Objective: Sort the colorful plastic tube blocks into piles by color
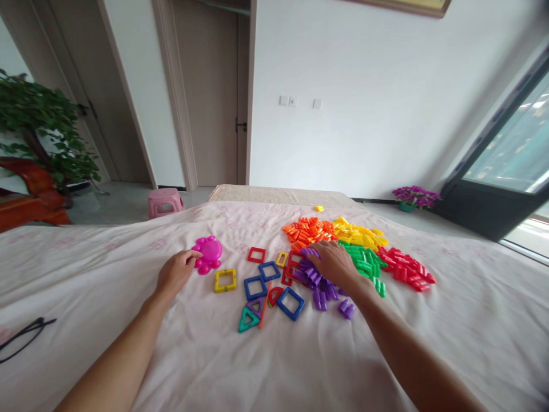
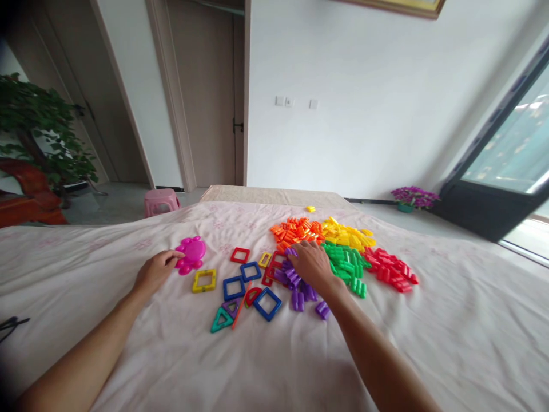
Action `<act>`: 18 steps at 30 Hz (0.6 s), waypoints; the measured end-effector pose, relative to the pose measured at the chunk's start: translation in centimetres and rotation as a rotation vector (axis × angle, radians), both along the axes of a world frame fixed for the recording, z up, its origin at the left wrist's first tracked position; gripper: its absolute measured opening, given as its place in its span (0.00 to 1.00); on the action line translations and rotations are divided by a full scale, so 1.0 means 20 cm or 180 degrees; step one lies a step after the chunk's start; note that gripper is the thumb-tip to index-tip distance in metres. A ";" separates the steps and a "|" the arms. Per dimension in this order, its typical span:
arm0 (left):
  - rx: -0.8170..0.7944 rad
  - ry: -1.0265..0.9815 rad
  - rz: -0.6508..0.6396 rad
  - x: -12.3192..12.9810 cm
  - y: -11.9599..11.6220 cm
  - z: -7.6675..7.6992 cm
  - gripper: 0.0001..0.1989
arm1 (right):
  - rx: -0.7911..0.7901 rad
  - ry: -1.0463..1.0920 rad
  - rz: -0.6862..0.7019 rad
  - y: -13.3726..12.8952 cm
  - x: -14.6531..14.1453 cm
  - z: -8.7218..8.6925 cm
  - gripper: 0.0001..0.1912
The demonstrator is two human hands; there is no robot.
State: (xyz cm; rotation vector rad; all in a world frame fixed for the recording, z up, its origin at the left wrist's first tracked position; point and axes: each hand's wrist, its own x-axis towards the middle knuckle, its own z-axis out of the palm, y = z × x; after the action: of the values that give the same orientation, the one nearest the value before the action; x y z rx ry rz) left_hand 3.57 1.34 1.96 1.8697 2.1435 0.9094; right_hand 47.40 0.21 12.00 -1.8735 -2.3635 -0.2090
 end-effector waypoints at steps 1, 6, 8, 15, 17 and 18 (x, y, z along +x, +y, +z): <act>0.0042 0.0055 -0.0001 0.00 0.00 -0.01 0.14 | 0.0001 0.0061 0.0155 -0.02 -0.02 -0.02 0.17; 0.0247 0.0330 -0.0135 0.00 0.01 -0.02 0.15 | -0.0026 0.0220 0.0845 -0.07 -0.13 -0.15 0.20; 0.0256 0.0429 -0.0152 0.01 0.00 -0.02 0.15 | -0.0091 0.0207 0.0845 -0.08 -0.15 -0.19 0.22; 0.0330 0.0767 -0.0035 0.02 0.01 -0.03 0.15 | -0.0096 0.0203 0.0858 -0.14 -0.06 -0.21 0.20; 0.0303 0.0825 -0.0042 0.01 0.02 -0.04 0.15 | -0.0015 0.0275 0.1018 -0.16 -0.02 -0.23 0.21; 0.0288 0.0849 -0.0049 0.01 0.02 -0.05 0.15 | 0.0020 0.0326 0.1095 -0.18 0.00 -0.24 0.21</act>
State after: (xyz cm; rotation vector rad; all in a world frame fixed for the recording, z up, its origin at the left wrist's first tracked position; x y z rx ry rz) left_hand 3.75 1.75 1.04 2.1578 2.2641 0.8059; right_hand 47.38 -3.37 7.29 -1.4050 -2.5558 -0.0846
